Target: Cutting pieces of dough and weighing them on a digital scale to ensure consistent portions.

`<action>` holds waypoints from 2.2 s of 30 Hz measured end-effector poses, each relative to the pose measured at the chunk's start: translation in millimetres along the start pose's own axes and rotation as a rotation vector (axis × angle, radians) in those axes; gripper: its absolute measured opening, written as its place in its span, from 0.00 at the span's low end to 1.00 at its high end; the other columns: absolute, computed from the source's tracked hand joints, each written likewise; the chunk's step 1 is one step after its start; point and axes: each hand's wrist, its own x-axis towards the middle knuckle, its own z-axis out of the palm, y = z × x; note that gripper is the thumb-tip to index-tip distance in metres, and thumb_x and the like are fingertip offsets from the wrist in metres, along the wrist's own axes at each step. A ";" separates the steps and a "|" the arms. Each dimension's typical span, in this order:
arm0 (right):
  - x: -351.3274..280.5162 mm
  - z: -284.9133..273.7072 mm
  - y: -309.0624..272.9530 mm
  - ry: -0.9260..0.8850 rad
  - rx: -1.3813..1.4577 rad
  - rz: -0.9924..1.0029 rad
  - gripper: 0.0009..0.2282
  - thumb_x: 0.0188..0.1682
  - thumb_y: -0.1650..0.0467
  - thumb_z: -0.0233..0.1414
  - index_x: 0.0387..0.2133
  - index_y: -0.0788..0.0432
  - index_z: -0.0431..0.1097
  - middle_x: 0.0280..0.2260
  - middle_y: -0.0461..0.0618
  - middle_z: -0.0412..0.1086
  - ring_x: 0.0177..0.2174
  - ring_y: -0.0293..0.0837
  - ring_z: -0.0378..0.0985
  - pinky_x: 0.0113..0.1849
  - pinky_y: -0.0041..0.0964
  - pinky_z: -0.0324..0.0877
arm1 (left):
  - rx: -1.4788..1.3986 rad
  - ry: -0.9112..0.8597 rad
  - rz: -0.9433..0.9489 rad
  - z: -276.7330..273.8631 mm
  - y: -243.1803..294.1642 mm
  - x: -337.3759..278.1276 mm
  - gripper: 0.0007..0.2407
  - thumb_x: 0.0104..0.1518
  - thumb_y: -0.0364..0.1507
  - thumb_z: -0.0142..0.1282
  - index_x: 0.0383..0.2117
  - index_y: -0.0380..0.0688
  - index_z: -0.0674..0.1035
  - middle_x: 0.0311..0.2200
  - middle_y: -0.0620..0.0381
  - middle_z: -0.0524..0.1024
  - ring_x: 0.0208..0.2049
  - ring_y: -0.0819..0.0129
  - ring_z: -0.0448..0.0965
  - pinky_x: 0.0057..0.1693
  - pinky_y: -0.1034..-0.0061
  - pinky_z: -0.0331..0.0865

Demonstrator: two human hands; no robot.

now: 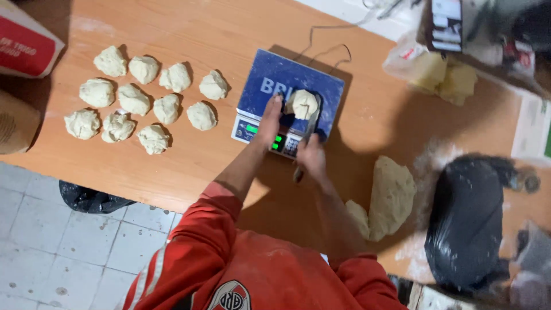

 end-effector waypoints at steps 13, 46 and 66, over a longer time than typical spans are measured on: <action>-139.0 -28.9 29.8 -0.149 -0.311 -0.476 0.14 0.53 0.67 0.46 0.52 0.53 0.64 0.31 0.61 0.73 0.24 0.56 0.78 0.26 0.51 0.71 | -0.369 0.388 0.153 -188.1 2.6 -107.1 0.18 0.67 0.37 0.56 0.55 0.34 0.78 0.49 0.50 0.80 0.50 0.60 0.80 0.57 0.66 0.76; -317.1 -78.4 153.4 0.199 0.300 0.587 0.11 0.55 0.64 0.46 0.37 0.61 0.61 0.17 0.54 0.71 0.16 0.48 0.78 0.23 0.46 0.72 | 0.494 -0.203 0.407 13.3 -26.3 55.5 0.37 0.59 0.23 0.73 0.67 0.26 0.53 0.66 0.37 0.62 0.68 0.51 0.61 0.72 0.60 0.53; -240.7 -102.9 247.0 -0.201 -0.233 0.379 0.16 0.54 0.67 0.46 0.50 0.65 0.56 0.35 0.74 0.73 0.37 0.72 0.77 0.38 0.65 0.71 | 1.412 -1.137 0.719 208.7 -118.6 -221.2 0.23 0.48 0.38 0.66 0.50 0.41 0.77 0.48 0.50 0.74 0.54 0.50 0.71 0.60 0.58 0.67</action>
